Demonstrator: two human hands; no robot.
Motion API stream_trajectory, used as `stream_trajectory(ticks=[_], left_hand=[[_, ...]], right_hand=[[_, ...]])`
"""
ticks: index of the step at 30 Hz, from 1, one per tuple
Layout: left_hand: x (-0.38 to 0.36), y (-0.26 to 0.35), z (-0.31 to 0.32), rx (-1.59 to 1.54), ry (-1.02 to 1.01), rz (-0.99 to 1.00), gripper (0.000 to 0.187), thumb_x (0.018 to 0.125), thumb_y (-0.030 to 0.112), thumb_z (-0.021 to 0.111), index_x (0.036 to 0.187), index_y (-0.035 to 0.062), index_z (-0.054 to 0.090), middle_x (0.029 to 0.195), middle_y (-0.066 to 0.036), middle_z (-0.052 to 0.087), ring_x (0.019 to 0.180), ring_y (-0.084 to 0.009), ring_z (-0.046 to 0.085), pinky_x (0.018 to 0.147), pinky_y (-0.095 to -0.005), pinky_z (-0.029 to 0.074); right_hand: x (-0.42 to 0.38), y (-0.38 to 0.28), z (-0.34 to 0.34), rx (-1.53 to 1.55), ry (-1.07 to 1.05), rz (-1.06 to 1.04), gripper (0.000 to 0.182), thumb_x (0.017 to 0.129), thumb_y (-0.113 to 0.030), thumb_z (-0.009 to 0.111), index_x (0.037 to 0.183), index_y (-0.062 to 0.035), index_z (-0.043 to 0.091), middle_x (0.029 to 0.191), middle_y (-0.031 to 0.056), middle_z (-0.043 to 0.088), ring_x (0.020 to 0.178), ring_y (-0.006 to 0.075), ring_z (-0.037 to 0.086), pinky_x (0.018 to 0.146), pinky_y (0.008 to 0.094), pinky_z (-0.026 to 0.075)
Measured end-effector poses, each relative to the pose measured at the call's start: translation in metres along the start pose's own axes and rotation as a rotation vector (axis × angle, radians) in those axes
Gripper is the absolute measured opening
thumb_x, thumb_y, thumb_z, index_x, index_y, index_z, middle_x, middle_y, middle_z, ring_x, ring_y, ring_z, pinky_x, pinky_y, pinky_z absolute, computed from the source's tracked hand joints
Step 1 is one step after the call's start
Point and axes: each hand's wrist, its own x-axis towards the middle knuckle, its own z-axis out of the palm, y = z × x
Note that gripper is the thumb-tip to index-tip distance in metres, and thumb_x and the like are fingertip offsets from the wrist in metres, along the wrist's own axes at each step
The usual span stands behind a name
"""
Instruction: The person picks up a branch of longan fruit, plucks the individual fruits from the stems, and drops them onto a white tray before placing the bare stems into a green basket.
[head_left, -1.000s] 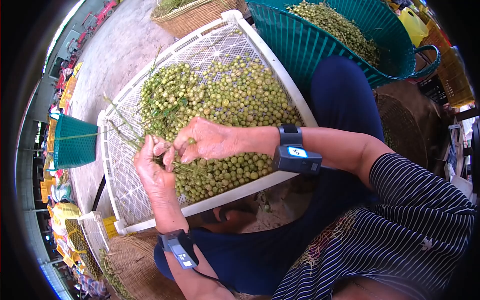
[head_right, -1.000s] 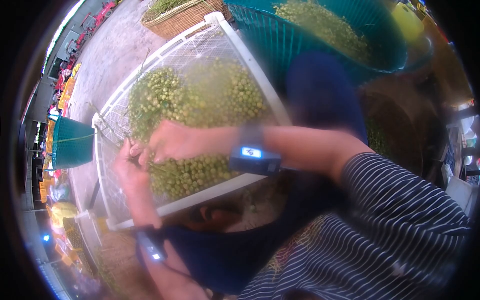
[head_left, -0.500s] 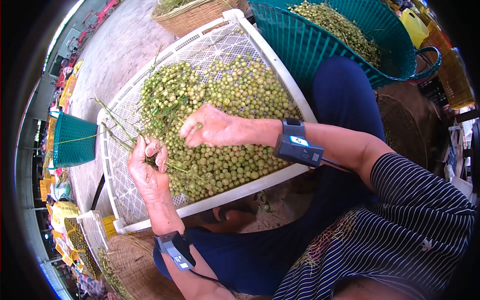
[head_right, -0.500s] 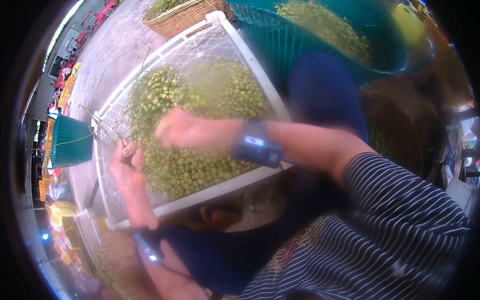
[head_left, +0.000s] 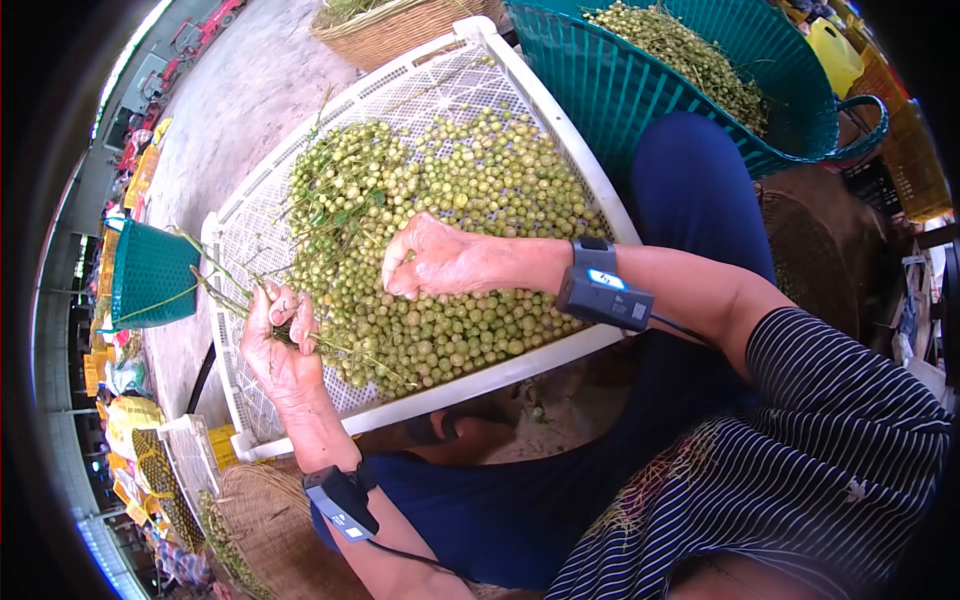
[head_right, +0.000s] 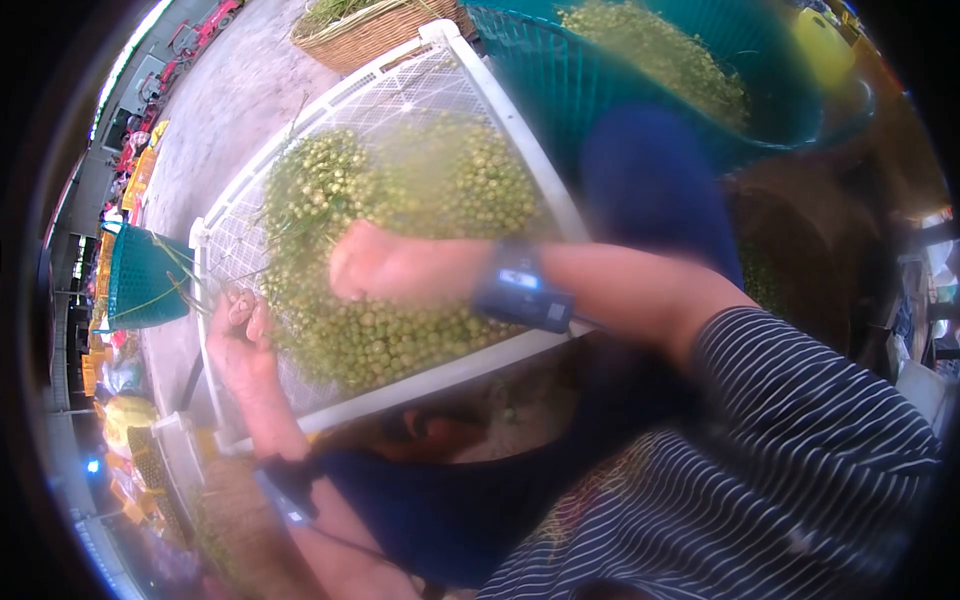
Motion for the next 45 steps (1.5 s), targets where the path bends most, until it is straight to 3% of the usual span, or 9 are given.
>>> stream_trajectory(ticks=[1,5,9,17,26,31,34,43,45], left_hand=[[-0.001,0.001,0.000,0.001,0.001,0.002,0.021,0.092,0.022,0.045,0.081,0.0052,0.046,0.059,0.000,0.037,0.042,-0.0096,0.031,0.031,-0.0204,0.023],[-0.006,-0.005,0.011,0.001,-0.028,-0.011,0.021,0.093,0.021,0.043,0.080,0.0047,0.046,0.060,0.000,0.038,0.042,-0.0101,0.031,0.032,-0.0206,0.024],[-0.006,-0.023,0.031,0.052,-0.034,-0.049,0.022,0.091,0.021,0.047,0.078,0.0034,0.046,0.058,0.000,0.038,0.041,-0.0098,0.031,0.033,-0.0212,0.023],[-0.005,-0.027,0.029,0.165,-0.024,-0.049,0.024,0.090,0.022,0.050,0.075,0.0037,0.046,0.057,0.000,0.039,0.039,-0.0103,0.031,0.033,-0.0221,0.022],[-0.006,-0.031,0.031,0.129,-0.004,-0.066,0.025,0.090,0.023,0.050,0.074,0.0046,0.046,0.056,-0.001,0.040,0.039,-0.0102,0.032,0.033,-0.0229,0.021],[-0.004,-0.030,0.027,0.167,0.061,-0.038,0.024,0.090,0.023,0.050,0.074,0.0051,0.046,0.056,0.000,0.040,0.039,-0.0103,0.032,0.033,-0.0226,0.021],[-0.001,-0.023,0.017,0.051,0.019,-0.040,0.021,0.092,0.022,0.045,0.078,0.0067,0.046,0.059,0.001,0.039,0.041,-0.0100,0.033,0.033,-0.0209,0.021],[-0.004,-0.039,0.031,0.137,0.111,-0.033,0.020,0.088,0.019,0.052,0.075,0.0056,0.046,0.057,0.000,0.041,0.040,-0.0109,0.033,0.035,-0.0223,0.021],[-0.003,-0.036,0.028,0.157,0.101,-0.024,0.021,0.088,0.020,0.052,0.075,0.0053,0.046,0.056,0.000,0.041,0.040,-0.0114,0.033,0.036,-0.0225,0.022]], right_hand=[[-0.001,-0.007,-0.003,0.019,0.036,0.180,0.012,0.071,-0.006,0.058,0.075,0.0037,0.065,0.061,0.0067,0.060,0.057,0.0109,0.055,0.052,0.0257,0.043],[0.006,-0.008,0.015,0.162,0.095,-0.050,0.015,0.072,-0.010,0.062,0.079,0.0019,0.065,0.059,0.0049,0.058,0.054,0.0094,0.052,0.049,0.0249,0.042],[-0.004,-0.024,0.021,0.403,-0.015,0.364,0.016,0.076,-0.014,0.064,0.083,0.0003,0.064,0.054,0.0022,0.053,0.043,0.0055,0.044,0.038,0.0203,0.034],[0.003,-0.011,0.022,0.733,0.192,0.521,0.007,0.069,-0.005,0.062,0.071,0.0018,0.061,0.055,0.0045,0.055,0.038,0.0066,0.044,0.031,0.0208,0.031],[-0.004,-0.021,0.026,0.587,-0.061,0.445,0.017,0.074,-0.014,0.067,0.070,0.0016,0.062,0.058,0.0053,0.056,0.039,0.0064,0.045,0.032,0.0200,0.032],[0.001,-0.008,0.021,0.630,0.129,0.474,0.013,0.070,-0.007,0.064,0.070,0.0049,0.061,0.057,0.0063,0.056,0.039,0.0074,0.046,0.032,0.0210,0.031],[-0.004,-0.001,0.010,0.721,-0.015,0.258,0.015,0.067,-0.004,0.062,0.078,0.0056,0.061,0.059,0.0056,0.057,0.040,0.0072,0.046,0.032,0.0208,0.031],[-0.006,-0.009,0.032,0.493,-0.029,0.438,0.014,0.073,-0.009,0.066,0.082,0.0011,0.064,0.054,0.0027,0.053,0.041,0.0061,0.044,0.036,0.0221,0.033],[-0.002,-0.007,0.028,0.162,-0.024,0.047,0.019,0.073,-0.012,0.066,0.084,0.0033,0.064,0.053,0.0029,0.052,0.042,0.0068,0.045,0.039,0.0228,0.035]])
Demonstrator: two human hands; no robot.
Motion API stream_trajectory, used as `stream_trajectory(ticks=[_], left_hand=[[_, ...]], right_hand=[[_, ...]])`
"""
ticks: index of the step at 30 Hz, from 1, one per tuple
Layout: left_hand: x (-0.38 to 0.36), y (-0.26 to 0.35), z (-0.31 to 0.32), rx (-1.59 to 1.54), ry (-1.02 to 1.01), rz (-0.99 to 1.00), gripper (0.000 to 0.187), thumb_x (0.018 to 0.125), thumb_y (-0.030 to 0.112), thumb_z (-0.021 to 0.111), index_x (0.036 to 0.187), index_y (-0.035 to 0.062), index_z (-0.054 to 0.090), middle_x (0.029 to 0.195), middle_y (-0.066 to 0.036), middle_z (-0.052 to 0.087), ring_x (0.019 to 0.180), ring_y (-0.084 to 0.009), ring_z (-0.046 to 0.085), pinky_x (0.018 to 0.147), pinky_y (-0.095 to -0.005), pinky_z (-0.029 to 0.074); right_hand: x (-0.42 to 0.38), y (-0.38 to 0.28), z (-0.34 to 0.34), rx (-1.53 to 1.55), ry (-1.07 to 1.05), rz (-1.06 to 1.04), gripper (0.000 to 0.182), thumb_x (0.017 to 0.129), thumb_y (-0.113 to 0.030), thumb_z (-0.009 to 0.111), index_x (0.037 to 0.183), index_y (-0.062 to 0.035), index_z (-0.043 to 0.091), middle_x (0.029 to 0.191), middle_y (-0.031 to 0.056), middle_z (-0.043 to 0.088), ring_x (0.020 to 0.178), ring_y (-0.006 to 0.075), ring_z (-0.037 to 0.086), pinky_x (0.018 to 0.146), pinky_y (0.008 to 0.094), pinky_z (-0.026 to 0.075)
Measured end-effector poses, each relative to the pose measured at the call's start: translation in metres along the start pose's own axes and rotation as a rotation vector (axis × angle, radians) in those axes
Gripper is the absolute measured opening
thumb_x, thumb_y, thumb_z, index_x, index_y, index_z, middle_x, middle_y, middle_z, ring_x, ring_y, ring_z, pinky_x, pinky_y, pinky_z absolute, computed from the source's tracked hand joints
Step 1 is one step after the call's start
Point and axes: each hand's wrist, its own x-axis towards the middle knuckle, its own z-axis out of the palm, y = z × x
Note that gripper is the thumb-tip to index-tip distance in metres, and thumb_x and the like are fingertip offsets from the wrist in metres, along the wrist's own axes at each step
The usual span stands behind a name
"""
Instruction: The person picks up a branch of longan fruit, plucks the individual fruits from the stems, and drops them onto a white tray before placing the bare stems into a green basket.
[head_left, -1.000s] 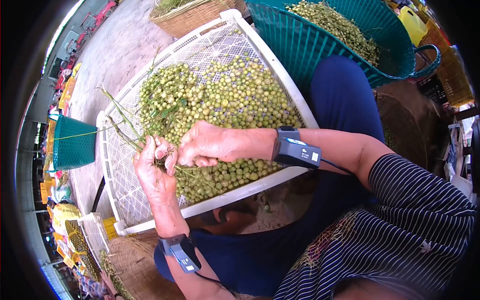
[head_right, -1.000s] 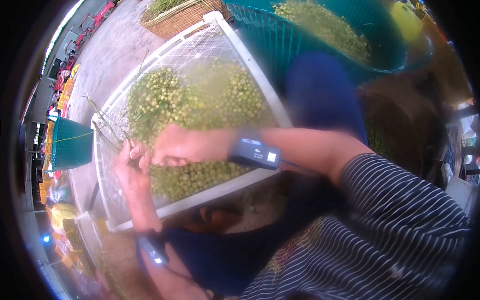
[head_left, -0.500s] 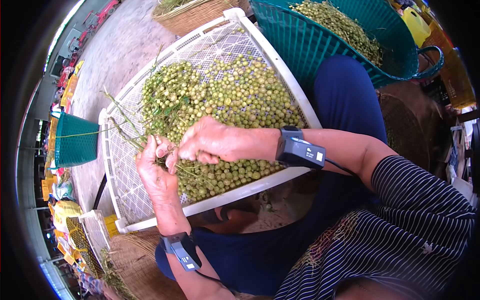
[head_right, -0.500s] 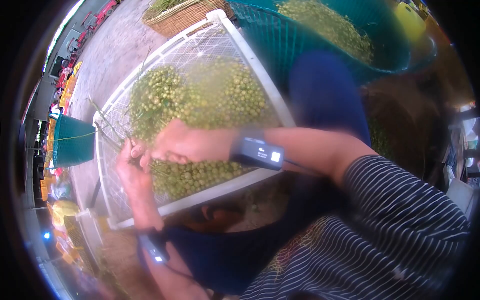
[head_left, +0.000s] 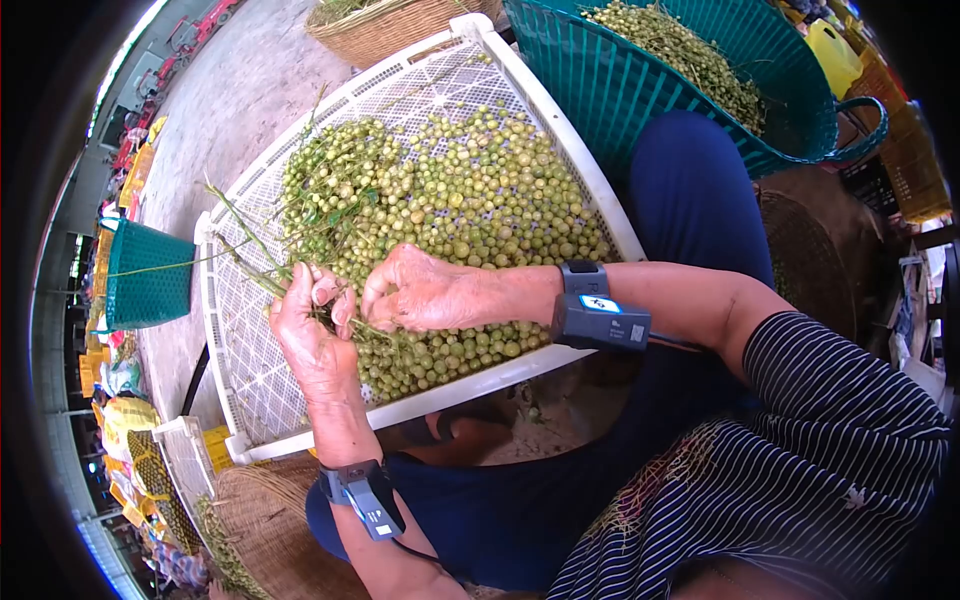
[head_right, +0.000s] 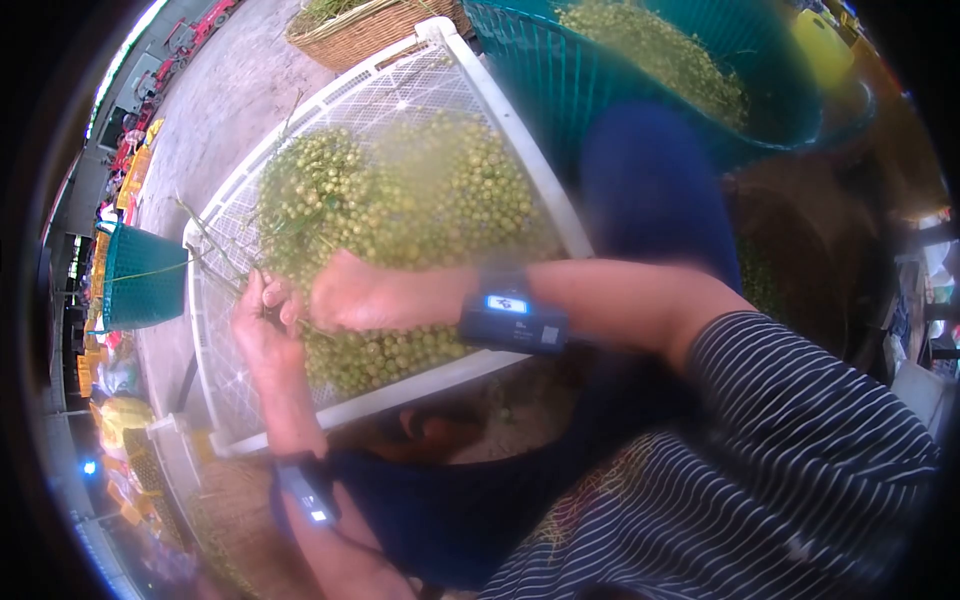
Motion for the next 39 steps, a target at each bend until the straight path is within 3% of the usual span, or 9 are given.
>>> stream_trajectory(ticks=[3,6,12,16,20,22,26,31,39], left_hand=[[0.002,0.007,-0.007,-0.035,0.036,0.000,0.021,0.089,0.023,0.052,0.078,0.0055,0.045,0.058,0.001,0.040,0.043,-0.0101,0.035,0.036,-0.0215,0.021],[0.000,0.008,-0.006,-0.017,0.032,0.011,0.022,0.088,0.024,0.052,0.079,0.0058,0.045,0.059,0.001,0.039,0.044,-0.0095,0.035,0.036,-0.0211,0.020],[-0.001,0.000,-0.001,-0.043,0.040,-0.035,0.021,0.087,0.024,0.054,0.080,0.0065,0.045,0.060,0.001,0.040,0.045,-0.0098,0.035,0.037,-0.0220,0.021],[0.006,0.006,-0.013,-0.095,0.056,-0.039,0.020,0.088,0.023,0.053,0.079,0.0073,0.044,0.061,0.002,0.041,0.045,-0.0103,0.035,0.037,-0.0215,0.022],[0.010,0.017,-0.031,-0.142,0.099,-0.029,0.020,0.089,0.023,0.051,0.077,0.0090,0.043,0.062,0.002,0.041,0.049,-0.0102,0.037,0.039,-0.0214,0.023],[0.010,0.018,-0.036,-0.117,0.115,-0.026,0.020,0.090,0.023,0.050,0.076,0.0099,0.043,0.062,0.003,0.040,0.051,-0.0102,0.038,0.041,-0.0216,0.024],[0.007,0.019,-0.025,-0.038,0.270,-0.023,0.019,0.091,0.022,0.047,0.077,0.0106,0.042,0.062,0.003,0.041,0.052,-0.0105,0.038,0.042,-0.0224,0.024],[0.005,0.012,-0.020,0.043,0.236,-0.005,0.016,0.090,0.022,0.047,0.081,0.0096,0.044,0.063,0.003,0.042,0.053,-0.0114,0.040,0.043,-0.0221,0.025],[0.006,0.012,-0.021,0.091,0.289,-0.047,0.016,0.090,0.023,0.047,0.082,0.0102,0.044,0.064,0.002,0.043,0.052,-0.0125,0.041,0.044,-0.0239,0.026]], right_hand=[[0.000,-0.010,-0.003,0.065,0.035,0.124,0.017,0.069,-0.013,0.065,0.063,0.0022,0.059,0.047,0.0093,0.051,0.040,0.0133,0.049,0.040,0.0284,0.039],[-0.004,-0.018,0.000,0.104,0.027,0.170,0.015,0.070,-0.012,0.062,0.062,0.0013,0.061,0.049,0.0098,0.054,0.042,0.0135,0.051,0.042,0.0280,0.041],[-0.003,-0.016,0.001,-0.051,0.023,0.041,0.019,0.072,-0.010,0.062,0.085,0.0038,0.063,0.050,0.0033,0.050,0.043,0.0077,0.047,0.040,0.0238,0.036],[0.000,-0.013,-0.013,-0.056,-0.005,0.096,0.020,0.071,-0.010,0.062,0.084,0.0048,0.063,0.050,0.0044,0.051,0.044,0.0095,0.049,0.041,0.0254,0.038],[0.006,-0.008,-0.036,-0.290,-0.021,0.071,0.028,0.068,-0.014,0.060,0.090,0.0041,0.063,0.061,0.0140,0.060,0.054,0.0199,0.060,0.050,0.0333,0.047],[0.001,-0.022,-0.034,-0.808,0.077,-0.043,0.037,0.066,-0.020,0.062,0.095,0.0029,0.063,0.075,0.0189,0.063,0.070,0.0282,0.063,0.063,0.0394,0.049],[-0.001,-0.053,-0.008,-0.614,-0.033,0.012,0.049,0.062,-0.031,0.068,0.100,-0.0006,0.063,0.078,0.0236,0.060,0.078,0.0356,0.061,0.068,0.0422,0.048],[-0.008,-0.010,0.023,-0.574,0.183,-0.087,0.023,0.071,-0.018,0.061,0.064,0.0025,0.051,0.059,0.0222,0.051,0.062,0.0395,0.053,0.054,0.0464,0.040],[0.004,0.003,0.000,-0.556,0.053,-0.035,0.025,0.072,-0.024,0.054,0.065,-0.0010,0.063,0.070,0.0226,0.059,0.069,0.0336,0.061,0.062,0.0425,0.047]])
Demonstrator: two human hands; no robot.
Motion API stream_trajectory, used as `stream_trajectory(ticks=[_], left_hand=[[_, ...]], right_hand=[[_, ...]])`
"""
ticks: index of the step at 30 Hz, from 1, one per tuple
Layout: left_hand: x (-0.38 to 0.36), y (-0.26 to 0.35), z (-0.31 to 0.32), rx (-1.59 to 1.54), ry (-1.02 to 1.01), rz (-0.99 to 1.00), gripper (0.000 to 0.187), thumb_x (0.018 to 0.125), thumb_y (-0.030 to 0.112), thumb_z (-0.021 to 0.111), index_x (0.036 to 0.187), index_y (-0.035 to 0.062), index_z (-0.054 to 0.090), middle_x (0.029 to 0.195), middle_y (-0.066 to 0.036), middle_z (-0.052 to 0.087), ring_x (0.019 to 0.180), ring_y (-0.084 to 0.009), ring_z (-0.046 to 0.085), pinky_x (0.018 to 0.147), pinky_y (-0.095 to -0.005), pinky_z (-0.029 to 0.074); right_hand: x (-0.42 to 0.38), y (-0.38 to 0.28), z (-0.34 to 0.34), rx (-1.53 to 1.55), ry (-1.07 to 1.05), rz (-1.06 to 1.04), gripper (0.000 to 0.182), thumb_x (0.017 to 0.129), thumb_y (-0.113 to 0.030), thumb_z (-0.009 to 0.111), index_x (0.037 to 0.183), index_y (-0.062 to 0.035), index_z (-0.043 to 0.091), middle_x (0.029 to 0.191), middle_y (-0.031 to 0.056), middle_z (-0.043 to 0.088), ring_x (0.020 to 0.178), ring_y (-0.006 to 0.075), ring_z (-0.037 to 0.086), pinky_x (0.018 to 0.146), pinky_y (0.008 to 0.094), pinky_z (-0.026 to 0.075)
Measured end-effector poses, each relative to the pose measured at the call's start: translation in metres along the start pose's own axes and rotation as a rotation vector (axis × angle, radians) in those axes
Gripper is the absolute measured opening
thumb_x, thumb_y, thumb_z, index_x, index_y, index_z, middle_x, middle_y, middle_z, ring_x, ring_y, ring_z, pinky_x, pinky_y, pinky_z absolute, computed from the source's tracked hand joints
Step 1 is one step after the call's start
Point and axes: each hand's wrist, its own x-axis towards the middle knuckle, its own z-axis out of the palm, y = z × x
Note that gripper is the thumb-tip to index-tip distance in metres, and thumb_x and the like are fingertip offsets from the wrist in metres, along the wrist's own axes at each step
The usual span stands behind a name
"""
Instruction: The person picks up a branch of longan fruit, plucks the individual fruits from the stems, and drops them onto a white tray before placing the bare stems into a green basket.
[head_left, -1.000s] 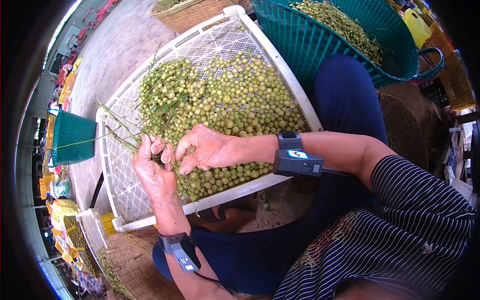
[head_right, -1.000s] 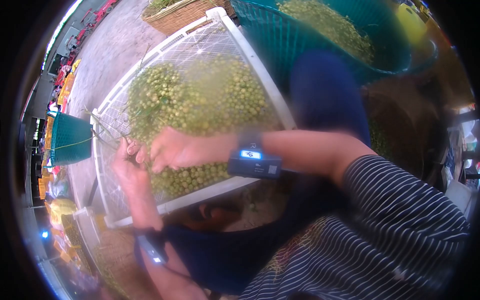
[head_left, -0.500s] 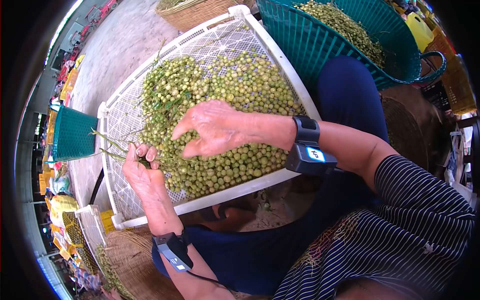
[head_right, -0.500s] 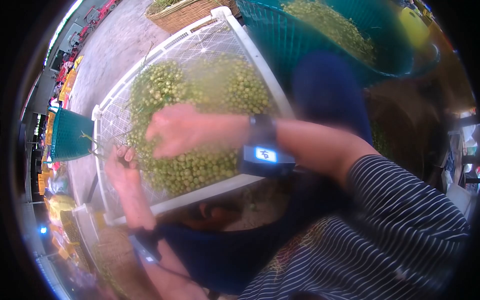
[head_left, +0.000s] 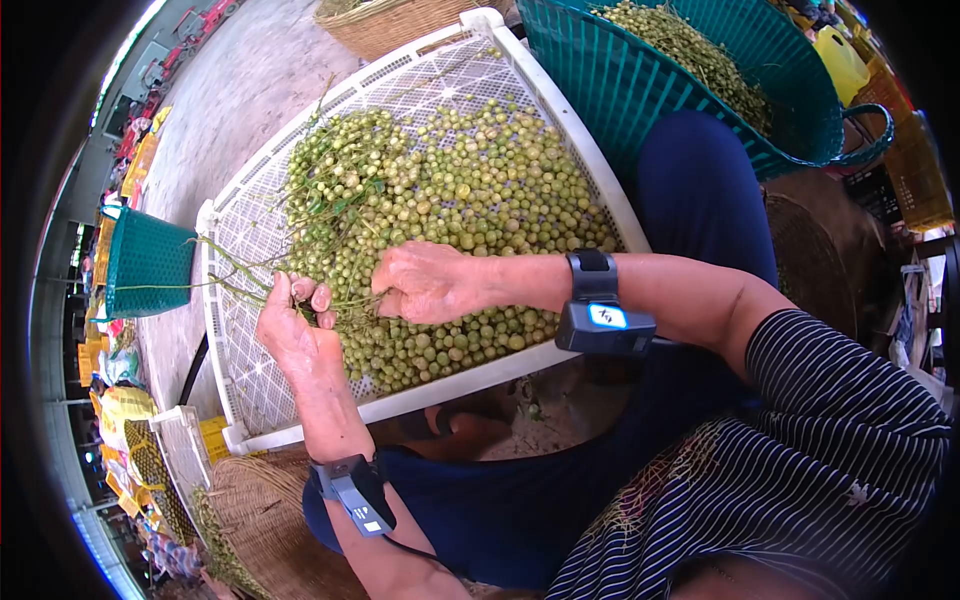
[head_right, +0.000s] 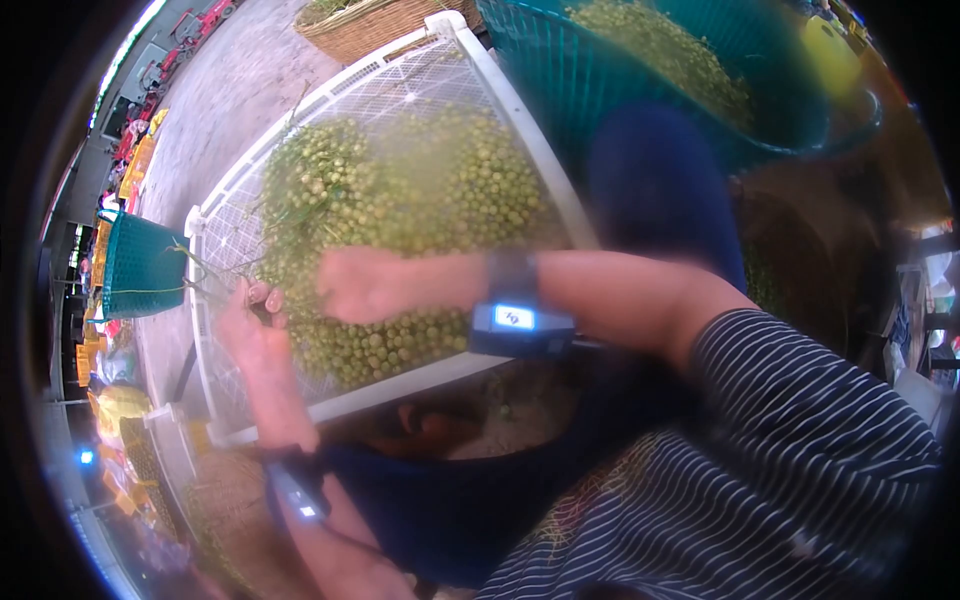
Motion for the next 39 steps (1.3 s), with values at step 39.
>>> stream_trajectory(ticks=[39], left_hand=[[-0.005,-0.003,-0.005,-0.143,0.058,0.005,0.014,0.092,0.019,0.041,0.080,0.0125,0.039,0.066,0.002,0.040,0.058,-0.0119,0.040,0.050,-0.0242,0.026]], right_hand=[[-0.001,-0.021,-0.006,0.250,-0.002,0.180,0.016,0.069,-0.014,0.065,0.065,0.0006,0.059,0.054,0.0107,0.055,0.050,0.0159,0.055,0.042,0.0332,0.041]])
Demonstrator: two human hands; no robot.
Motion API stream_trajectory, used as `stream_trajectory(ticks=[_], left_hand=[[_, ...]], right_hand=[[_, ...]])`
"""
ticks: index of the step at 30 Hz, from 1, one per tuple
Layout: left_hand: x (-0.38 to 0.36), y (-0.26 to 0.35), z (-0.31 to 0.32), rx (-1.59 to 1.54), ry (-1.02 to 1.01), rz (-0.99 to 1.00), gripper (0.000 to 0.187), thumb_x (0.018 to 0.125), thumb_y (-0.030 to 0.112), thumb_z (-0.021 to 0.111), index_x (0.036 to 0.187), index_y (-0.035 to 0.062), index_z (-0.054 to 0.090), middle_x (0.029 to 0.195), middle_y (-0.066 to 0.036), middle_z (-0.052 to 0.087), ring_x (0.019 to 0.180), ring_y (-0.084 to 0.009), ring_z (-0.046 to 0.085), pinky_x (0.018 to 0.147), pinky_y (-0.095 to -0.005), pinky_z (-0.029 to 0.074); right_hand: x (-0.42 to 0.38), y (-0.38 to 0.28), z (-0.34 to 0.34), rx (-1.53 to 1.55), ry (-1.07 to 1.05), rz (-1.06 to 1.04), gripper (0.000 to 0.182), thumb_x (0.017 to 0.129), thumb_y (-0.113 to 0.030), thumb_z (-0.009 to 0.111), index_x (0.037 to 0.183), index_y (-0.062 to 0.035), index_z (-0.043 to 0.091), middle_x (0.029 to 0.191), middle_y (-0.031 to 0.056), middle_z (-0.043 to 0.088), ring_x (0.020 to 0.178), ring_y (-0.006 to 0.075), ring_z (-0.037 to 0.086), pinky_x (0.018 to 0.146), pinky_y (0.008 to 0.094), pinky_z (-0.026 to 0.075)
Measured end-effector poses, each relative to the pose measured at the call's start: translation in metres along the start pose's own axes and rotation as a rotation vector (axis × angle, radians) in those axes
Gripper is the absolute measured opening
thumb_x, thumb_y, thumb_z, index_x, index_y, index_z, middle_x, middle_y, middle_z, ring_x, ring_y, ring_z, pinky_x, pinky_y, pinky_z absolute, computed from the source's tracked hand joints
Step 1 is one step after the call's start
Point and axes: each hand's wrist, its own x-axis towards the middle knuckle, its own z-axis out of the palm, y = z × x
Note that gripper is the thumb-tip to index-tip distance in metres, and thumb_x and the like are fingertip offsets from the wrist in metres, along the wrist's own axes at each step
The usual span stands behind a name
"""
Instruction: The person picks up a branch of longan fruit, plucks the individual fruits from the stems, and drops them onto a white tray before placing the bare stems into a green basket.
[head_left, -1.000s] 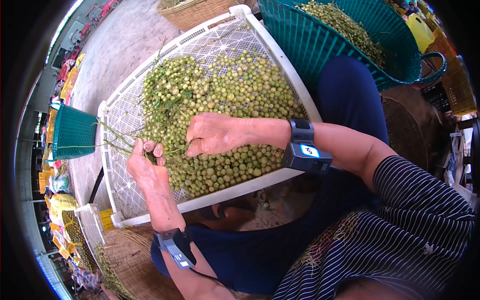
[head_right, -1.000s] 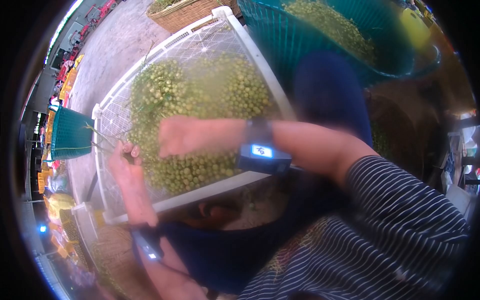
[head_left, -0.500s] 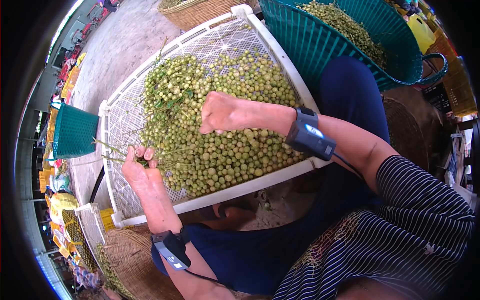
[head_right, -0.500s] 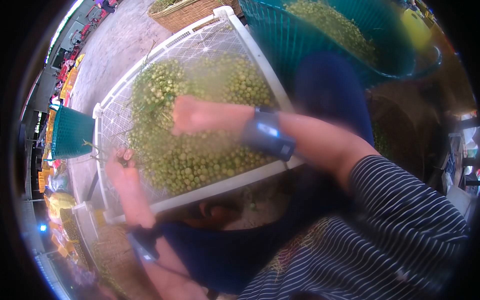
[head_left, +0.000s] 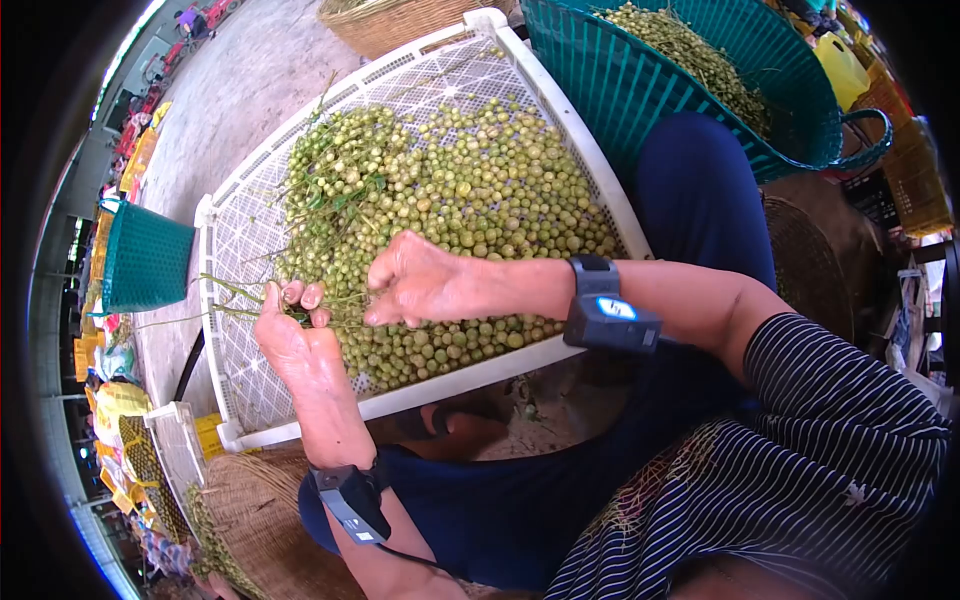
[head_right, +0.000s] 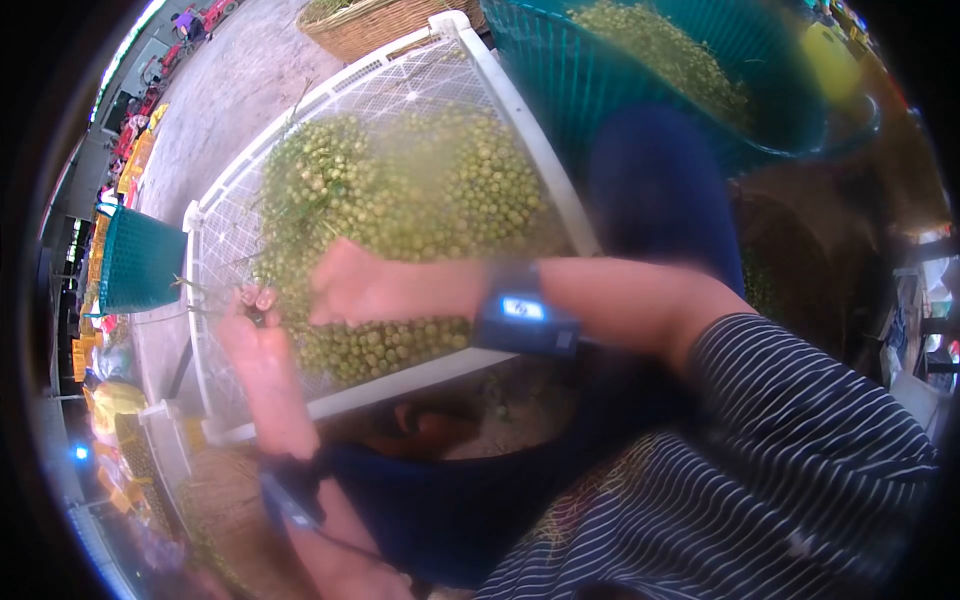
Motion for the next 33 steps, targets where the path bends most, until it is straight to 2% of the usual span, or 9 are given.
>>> stream_trajectory(ticks=[5,10,12,20,22,24,26,29,33], left_hand=[[0.018,0.008,-0.014,-0.051,0.007,0.023,0.016,0.092,0.019,0.041,0.077,0.0124,0.040,0.066,0.002,0.040,0.058,-0.0117,0.040,0.050,-0.0239,0.026],[0.002,0.006,0.000,-0.043,0.044,0.017,0.016,0.091,0.019,0.043,0.076,0.0130,0.041,0.066,0.002,0.041,0.059,-0.0118,0.040,0.049,-0.0237,0.025],[-0.001,0.005,0.002,-0.034,0.050,0.014,0.016,0.091,0.019,0.044,0.076,0.0131,0.041,0.066,0.002,0.041,0.058,-0.0118,0.040,0.050,-0.0236,0.025],[0.014,0.015,-0.021,-0.009,-0.064,-0.015,0.017,0.091,0.019,0.044,0.076,0.0122,0.040,0.064,0.001,0.041,0.056,-0.0118,0.040,0.045,-0.0228,0.025],[0.012,0.032,-0.027,0.054,0.079,0.029,0.018,0.093,0.021,0.043,0.077,0.0113,0.040,0.064,0.001,0.041,0.054,-0.0117,0.039,0.041,-0.0225,0.025],[0.009,0.047,-0.044,0.091,0.015,0.048,0.017,0.093,0.022,0.044,0.081,0.0105,0.038,0.063,0.000,0.042,0.053,-0.0123,0.040,0.040,-0.0219,0.027],[0.005,0.062,-0.059,0.082,0.013,0.042,0.015,0.091,0.021,0.047,0.086,0.0076,0.044,0.070,-0.003,0.052,0.056,-0.0145,0.047,0.043,-0.0222,0.030],[-0.005,0.076,-0.079,0.168,0.062,0.145,0.020,0.089,0.022,0.051,0.096,0.0026,0.050,0.086,-0.009,0.061,0.072,-0.0208,0.059,0.053,-0.0259,0.041],[-0.008,0.089,-0.110,0.160,0.002,0.061,0.029,0.088,0.023,0.052,0.103,-0.0025,0.052,0.099,-0.013,0.061,0.100,-0.0300,0.059,0.078,-0.0376,0.046]], right_hand=[[0.002,0.017,-0.010,0.544,-0.142,0.120,0.011,0.071,-0.009,0.064,0.070,0.0010,0.061,0.056,0.0074,0.056,0.046,0.0094,0.051,0.035,0.0226,0.035],[-0.005,0.006,0.003,0.257,-0.143,0.234,0.019,0.066,-0.014,0.071,0.069,0.0015,0.061,0.056,0.0058,0.054,0.049,0.0105,0.049,0.041,0.0255,0.037],[-0.006,0.013,0.010,0.181,0.006,0.048,0.021,0.066,-0.016,0.072,0.068,0.0020,0.061,0.055,0.0039,0.054,0.052,0.0109,0.049,0.047,0.0275,0.038],[0.000,0.022,0.000,0.346,0.007,-0.062,0.018,0.073,-0.014,0.066,0.063,0.0000,0.060,0.053,0.0034,0.051,0.049,0.0106,0.047,0.043,0.0266,0.036],[0.007,0.032,-0.008,0.453,-0.025,-0.023,0.019,0.074,-0.013,0.064,0.060,-0.0014,0.059,0.052,0.0031,0.050,0.047,0.0102,0.046,0.040,0.0259,0.035],[0.014,0.045,-0.022,0.040,-0.035,-0.068,0.018,0.073,-0.006,0.058,0.056,-0.0031,0.056,0.050,0.0033,0.049,0.043,0.0105,0.045,0.035,0.0251,0.033],[0.015,0.061,-0.039,-0.333,-0.006,-0.468,0.015,0.068,0.000,0.049,0.054,-0.0027,0.052,0.050,0.0045,0.049,0.043,0.0115,0.045,0.036,0.0269,0.035],[0.026,0.027,-0.050,-0.789,-0.052,-0.016,0.016,0.064,-0.001,0.043,0.049,-0.0058,0.043,0.044,0.0042,0.037,0.038,0.0148,0.036,0.037,0.0312,0.034],[0.070,0.033,-0.044,-0.734,0.166,-0.122,0.016,0.067,-0.003,0.044,0.053,-0.0060,0.051,0.046,0.0066,0.043,0.042,0.0176,0.044,0.038,0.0330,0.039]])
